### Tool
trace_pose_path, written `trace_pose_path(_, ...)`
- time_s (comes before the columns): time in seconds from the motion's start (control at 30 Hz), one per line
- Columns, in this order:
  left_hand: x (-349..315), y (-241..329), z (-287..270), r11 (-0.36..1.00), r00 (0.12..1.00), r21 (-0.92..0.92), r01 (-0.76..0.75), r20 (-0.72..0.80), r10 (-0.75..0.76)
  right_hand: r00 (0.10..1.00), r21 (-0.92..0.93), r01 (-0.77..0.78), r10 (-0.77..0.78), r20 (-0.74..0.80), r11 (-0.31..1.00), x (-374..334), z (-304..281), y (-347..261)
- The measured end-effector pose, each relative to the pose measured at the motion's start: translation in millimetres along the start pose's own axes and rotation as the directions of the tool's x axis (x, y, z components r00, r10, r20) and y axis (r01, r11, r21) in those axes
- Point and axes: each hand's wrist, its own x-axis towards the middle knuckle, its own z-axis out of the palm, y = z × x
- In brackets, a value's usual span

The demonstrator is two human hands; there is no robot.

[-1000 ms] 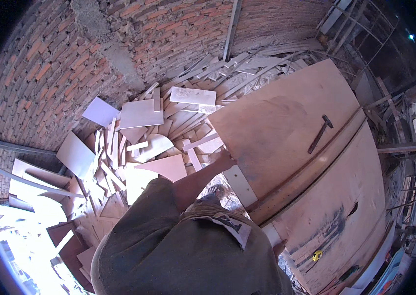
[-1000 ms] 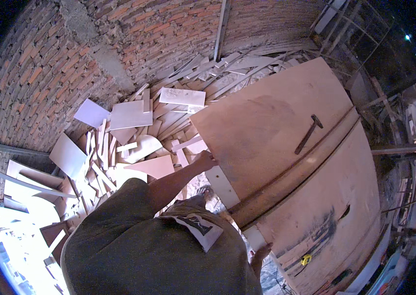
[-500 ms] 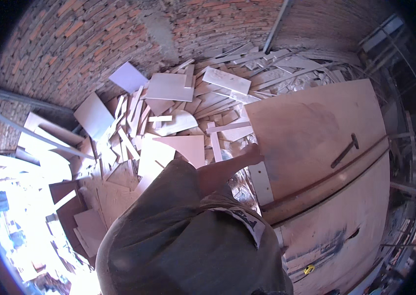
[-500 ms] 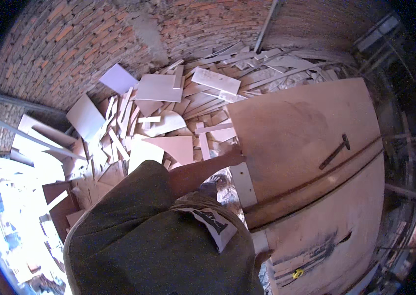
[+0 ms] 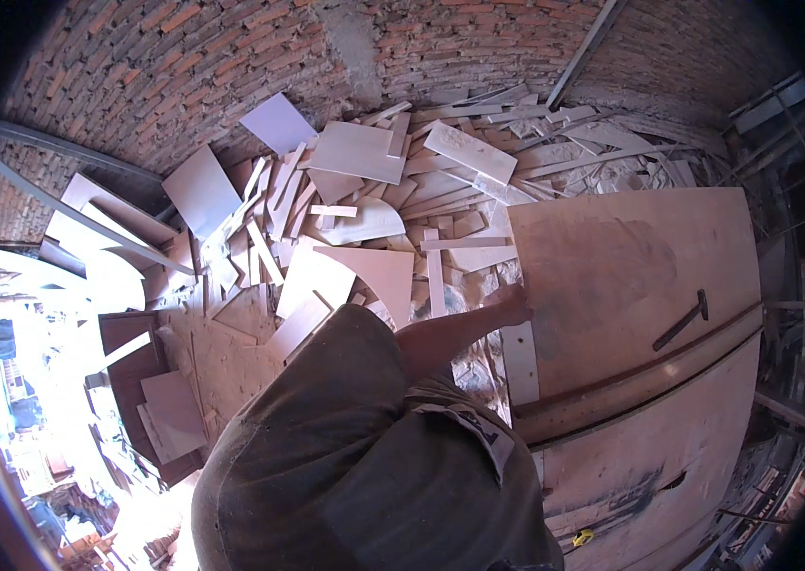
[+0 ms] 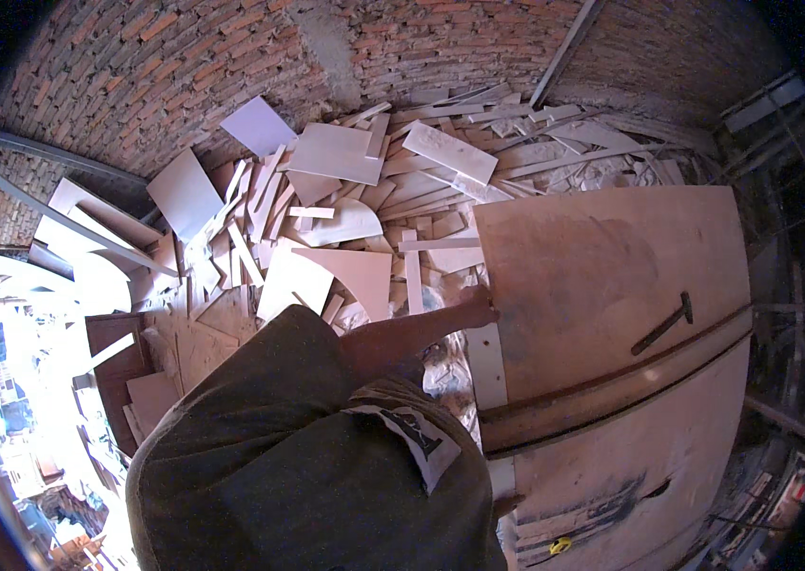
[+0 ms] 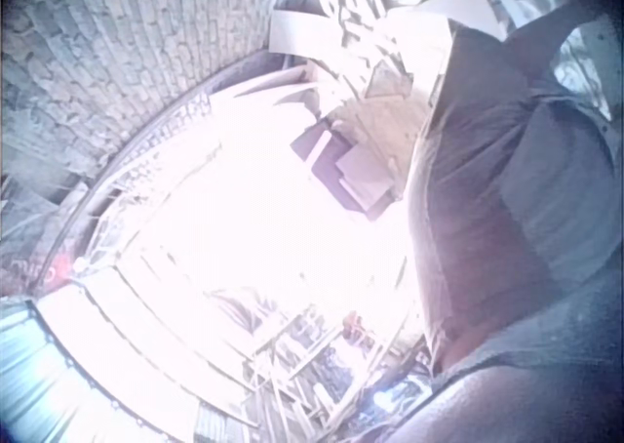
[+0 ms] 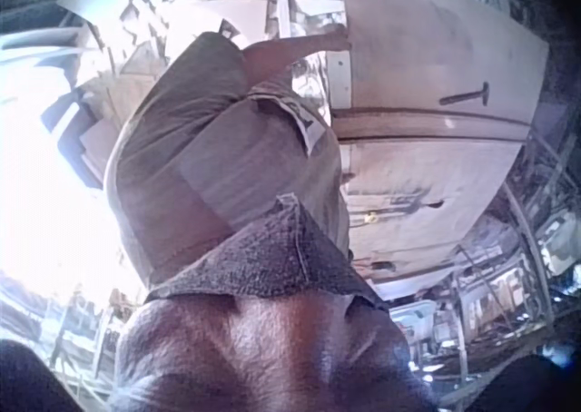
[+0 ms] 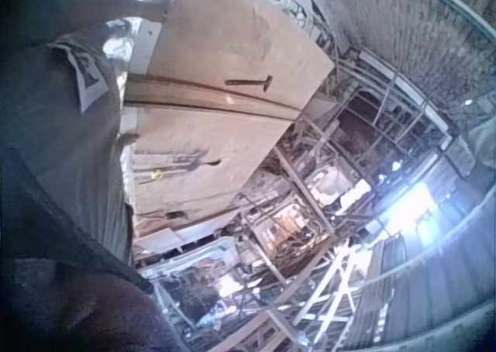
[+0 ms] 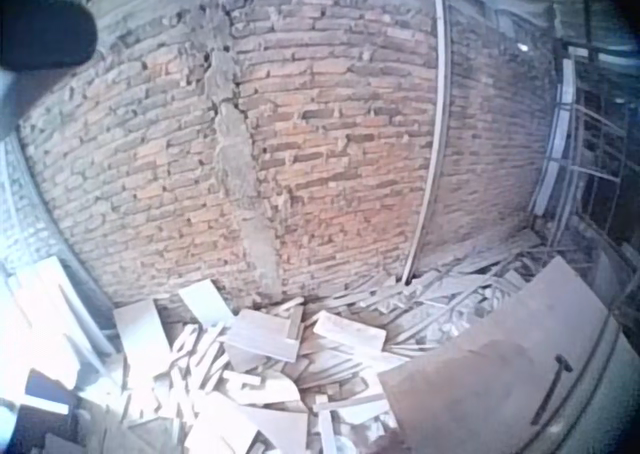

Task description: The person measures wood panels with a tape measure, applies substance to the edges with a cloth, and joins the panels together using a pneumatic nail gun.

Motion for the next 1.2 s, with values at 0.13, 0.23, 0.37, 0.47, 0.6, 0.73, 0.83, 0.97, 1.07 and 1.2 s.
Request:
trace_pose_path(0.13, 1.8, 3.3, -1.1, 1.0, 1.0, 0.03, -0.002, 0.023, 0.001, 1.0, 0.001, -0.001, 0.001, 0.001, 1.0, 1.4, -0.8, 0.1)
trace_pose_path(0.23, 10.4, -4.0, 10.7, 0.998, 0.999, 0.05, -0.031, -0.034, 0.033, 1.0, 0.002, -0.004, 0.004, 0.006, 1.0, 1.5, -1.6, 0.3)
trace_pose_path(0.37, 25.2, -12.7, 25.0, 0.998, 0.998, 0.059, 0.006, -0.058, -0.002, 1.0, 0.009, -0.011, 0.011, 0.006, 1.0, 0.9, -3.2, 0.5)
trace_pose_path(0.47, 28.0, -12.2, 25.7, 0.994, 0.999, 0.107, 0.03, 0.014, -0.032, 1.0, 0.009, -0.011, 0.011, 0.011, 1.0, 1.0, -4.5, 0.8)
trace_pose_path(0.6, 19.8, -5.9, 16.9, 0.997, 0.999, 0.057, 0.048, -0.007, -0.048, 1.0, 0.02, -0.018, 0.018, 0.013, 1.0, 2.5, -5.1, 1.5)
trace_pose_path(0.73, 13.6, -3.6, 11.5, 0.998, 0.999, -0.019, 0.052, 0.004, -0.052, 1.0, 0.03, -0.026, 0.026, 0.016, 0.999, 3.8, -6.2, 3.3)
trace_pose_path(0.83, 14.0, -5.4, 14.0, 0.999, 0.999, -0.02, 0.047, -0.026, -0.048, 0.999, 0.039, -0.034, 0.033, 0.021, 0.999, 4.3, -6.9, 5.3)
trace_pose_path(0.97, 12.4, -5.8, 12.8, 0.998, 0.996, 0.014, -0.058, -0.067, 0.058, 0.998, 0.052, -0.053, 0.051, 0.03, 0.997, 6.6, -7.0, 7.0)
trace_pose_path(1.07, 5.3, 0.3, 3.4, 1.0, 0.999, 0.024, -0.005, -0.046, 0.006, 0.997, 0.066, -0.068, 0.066, 0.041, 0.995, 7.9, -10.0, 10.3)
trace_pose_path(1.2, -3.3, -1.3, -7.7, 0.993, 0.994, 0.037, -0.11, -0.001, 0.11, 0.993, 0.171, -0.103, 0.092, 0.073, 0.98, 7.2, -19.5, 22.4)
